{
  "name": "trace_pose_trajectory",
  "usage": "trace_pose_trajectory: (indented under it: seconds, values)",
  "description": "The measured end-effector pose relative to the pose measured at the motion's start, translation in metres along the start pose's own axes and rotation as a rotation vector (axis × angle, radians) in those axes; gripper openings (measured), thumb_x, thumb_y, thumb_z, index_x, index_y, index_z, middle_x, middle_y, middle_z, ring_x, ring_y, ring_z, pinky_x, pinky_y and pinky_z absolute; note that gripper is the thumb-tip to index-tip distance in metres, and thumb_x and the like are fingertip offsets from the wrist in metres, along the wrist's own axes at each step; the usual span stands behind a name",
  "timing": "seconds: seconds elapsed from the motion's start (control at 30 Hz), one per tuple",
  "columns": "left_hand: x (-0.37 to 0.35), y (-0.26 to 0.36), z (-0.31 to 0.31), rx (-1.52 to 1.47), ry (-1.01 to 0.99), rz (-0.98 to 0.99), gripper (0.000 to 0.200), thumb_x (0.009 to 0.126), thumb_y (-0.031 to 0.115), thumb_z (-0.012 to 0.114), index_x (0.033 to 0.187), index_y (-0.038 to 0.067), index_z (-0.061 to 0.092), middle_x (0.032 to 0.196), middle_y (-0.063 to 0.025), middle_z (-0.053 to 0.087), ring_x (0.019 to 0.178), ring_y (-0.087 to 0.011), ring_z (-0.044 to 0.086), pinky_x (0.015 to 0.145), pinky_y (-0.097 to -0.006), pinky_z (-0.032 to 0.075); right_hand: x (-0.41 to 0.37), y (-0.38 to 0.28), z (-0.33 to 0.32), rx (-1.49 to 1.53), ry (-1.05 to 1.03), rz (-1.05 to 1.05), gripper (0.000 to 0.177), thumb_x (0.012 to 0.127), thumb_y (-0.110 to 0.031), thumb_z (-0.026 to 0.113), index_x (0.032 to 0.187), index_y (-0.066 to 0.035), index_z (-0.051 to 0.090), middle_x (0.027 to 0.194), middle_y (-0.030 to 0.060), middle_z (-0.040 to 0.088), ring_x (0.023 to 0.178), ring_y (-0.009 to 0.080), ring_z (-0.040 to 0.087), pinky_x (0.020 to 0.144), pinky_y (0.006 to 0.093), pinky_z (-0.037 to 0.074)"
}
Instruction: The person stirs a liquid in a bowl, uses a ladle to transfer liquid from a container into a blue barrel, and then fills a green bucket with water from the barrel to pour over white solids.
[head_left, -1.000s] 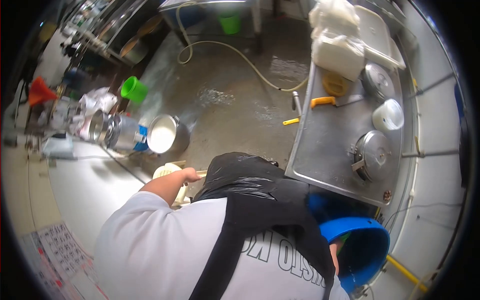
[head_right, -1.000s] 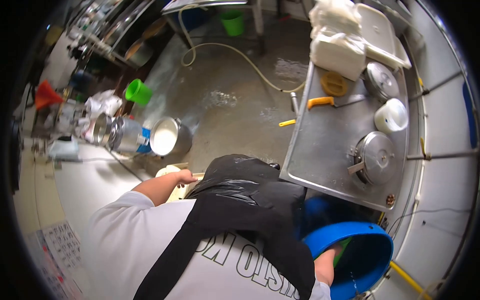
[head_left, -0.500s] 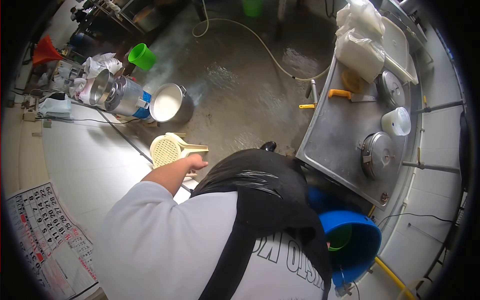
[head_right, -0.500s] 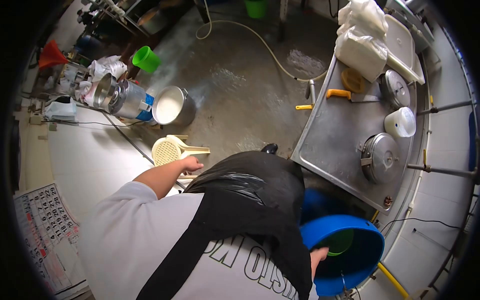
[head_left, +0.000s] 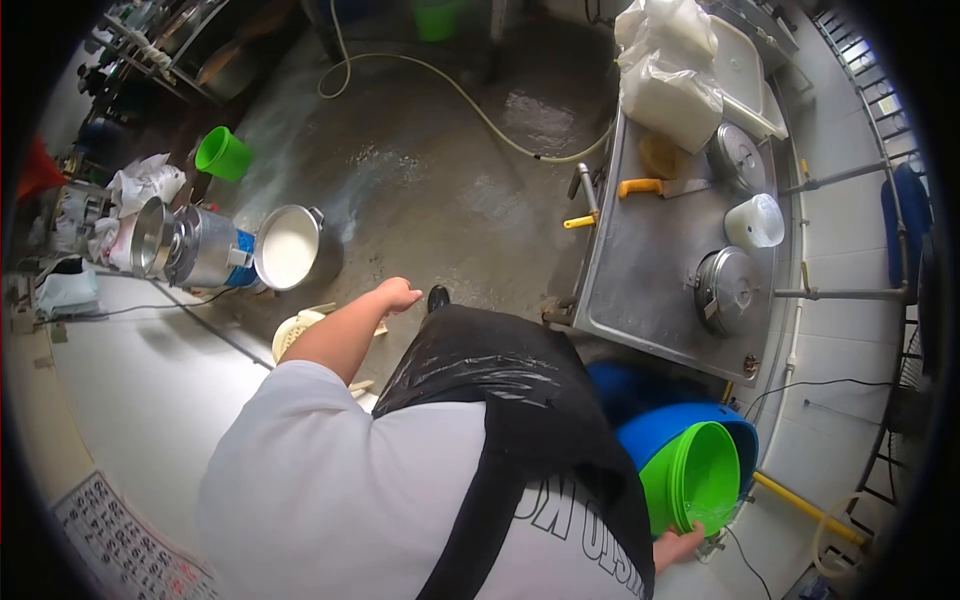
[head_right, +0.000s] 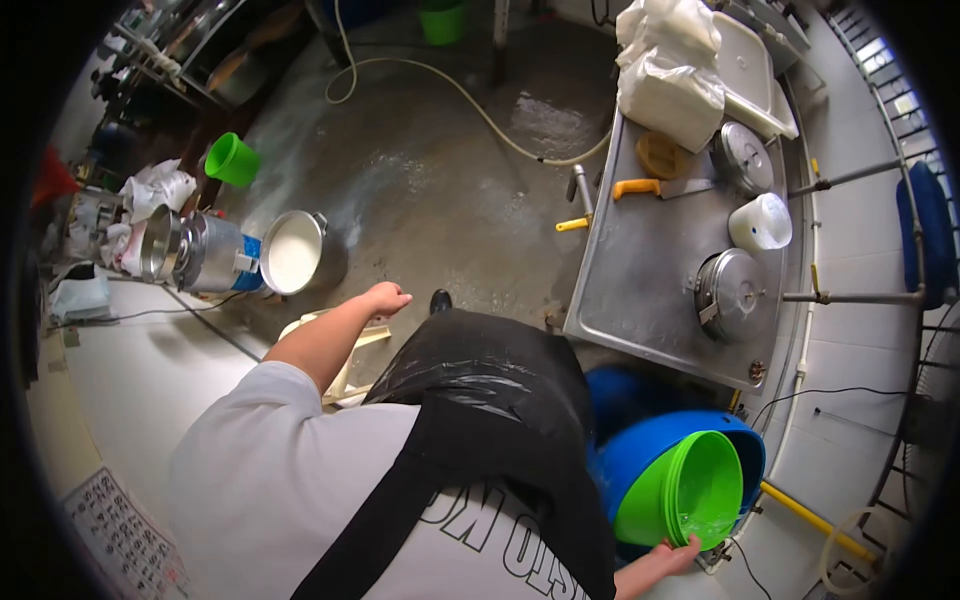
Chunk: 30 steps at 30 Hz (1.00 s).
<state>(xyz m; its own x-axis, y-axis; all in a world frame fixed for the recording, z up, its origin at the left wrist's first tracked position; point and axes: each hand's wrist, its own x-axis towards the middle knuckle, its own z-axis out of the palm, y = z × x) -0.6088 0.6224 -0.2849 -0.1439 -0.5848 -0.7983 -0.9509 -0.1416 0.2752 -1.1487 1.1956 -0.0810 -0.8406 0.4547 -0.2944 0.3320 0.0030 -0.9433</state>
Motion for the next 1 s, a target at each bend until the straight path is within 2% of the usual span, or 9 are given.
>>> trace_pose_trajectory:
  seconds: [0.17,0.43,0.53,0.6,0.7,0.77,0.8,0.83,1.0]
  values:
    - [0.046,0.057,-0.007,0.029,0.010,0.362,0.052,0.092,0.046,0.060,0.110,-0.001,0.072,0.114,-0.0251,0.070,0.110,-0.0399,0.066,0.095,-0.0468,0.052,-0.109,-0.097,0.044,-0.271,-0.182,-0.220,0.037,0.078,-0.013,0.068,0.109,0.007,0.061,0.101,0.0160,0.065,0.088,0.0310,0.066,0.075,0.0427,0.056]
    - [-0.042,0.210,-0.067,-0.321,-0.203,1.021,0.047,0.097,0.045,0.059,0.118,0.004,0.069,0.112,-0.0208,0.071,0.109,-0.0349,0.067,0.094,-0.0424,0.052,-0.272,-0.156,0.141,-0.348,-0.259,-0.609,0.029,0.081,-0.007,0.071,0.109,-0.001,0.069,0.104,0.0191,0.068,0.078,0.0365,0.067,0.070,0.0565,0.057]
    - [-0.074,0.221,-0.114,-0.436,-0.303,1.077,0.057,0.101,0.052,0.050,0.131,0.004,0.060,0.122,-0.0209,0.067,0.108,-0.0364,0.066,0.096,-0.0476,0.050,-0.345,-0.142,0.193,-0.303,-0.667,-0.771,0.034,0.083,-0.013,0.069,0.111,0.005,0.064,0.103,0.0178,0.068,0.083,0.0293,0.068,0.072,0.0437,0.056]
    - [-0.128,0.204,-0.181,-0.865,-0.683,0.599,0.068,0.103,0.059,0.042,0.144,0.005,0.047,0.131,-0.0219,0.061,0.100,-0.0393,0.067,0.087,-0.0535,0.054,-0.390,-0.135,0.232,-0.274,-0.937,-0.865,0.040,0.085,-0.018,0.068,0.113,0.009,0.061,0.101,0.0170,0.069,0.087,0.0244,0.069,0.073,0.0352,0.056]
    - [-0.094,0.164,-0.206,-1.149,-0.506,0.766,0.067,0.104,0.058,0.041,0.141,0.002,0.045,0.111,-0.0204,0.065,0.084,-0.0313,0.070,0.059,-0.0430,0.062,-0.456,-0.108,0.319,-0.227,-1.200,-0.364,0.039,0.091,-0.011,0.063,0.125,0.008,0.059,0.113,0.0166,0.068,0.098,0.0240,0.069,0.087,0.0331,0.055]
    - [-0.002,0.142,-0.194,-0.494,0.363,1.177,0.042,0.108,0.041,0.043,0.126,0.004,0.052,0.101,-0.0167,0.065,0.074,-0.0260,0.068,0.053,-0.0382,0.059,-0.497,-0.072,0.376,-0.174,-1.313,-0.279,0.043,0.089,-0.005,0.063,0.129,0.009,0.057,0.115,0.0166,0.068,0.098,0.0239,0.069,0.088,0.0321,0.056]
    - [-0.046,0.123,-0.226,-1.137,0.249,0.774,0.037,0.108,0.039,0.042,0.119,0.006,0.052,0.094,-0.0125,0.063,0.067,-0.0223,0.065,0.048,-0.0339,0.055,-0.510,-0.054,0.403,-0.144,-1.373,-0.235,0.045,0.088,-0.002,0.064,0.131,0.009,0.056,0.116,0.0165,0.068,0.098,0.0237,0.069,0.088,0.0320,0.056]
    - [-0.068,0.097,-0.259,-1.223,0.050,0.716,0.034,0.109,0.038,0.040,0.115,0.007,0.051,0.089,-0.0094,0.061,0.066,-0.0187,0.063,0.047,-0.0327,0.052,-0.524,-0.037,0.431,-0.135,-1.436,-0.200,0.046,0.086,0.000,0.064,0.131,0.010,0.056,0.116,0.0162,0.068,0.099,0.0231,0.069,0.088,0.0319,0.056]
    - [-0.022,0.023,-0.319,-1.396,0.365,0.567,0.034,0.110,0.038,0.038,0.106,0.008,0.054,0.083,-0.0047,0.060,0.068,-0.0152,0.061,0.048,-0.0314,0.050,-0.617,0.033,0.563,-0.184,-1.716,-0.229,0.044,0.084,0.001,0.067,0.127,0.010,0.059,0.109,0.0136,0.070,0.093,0.0194,0.070,0.080,0.0293,0.057]
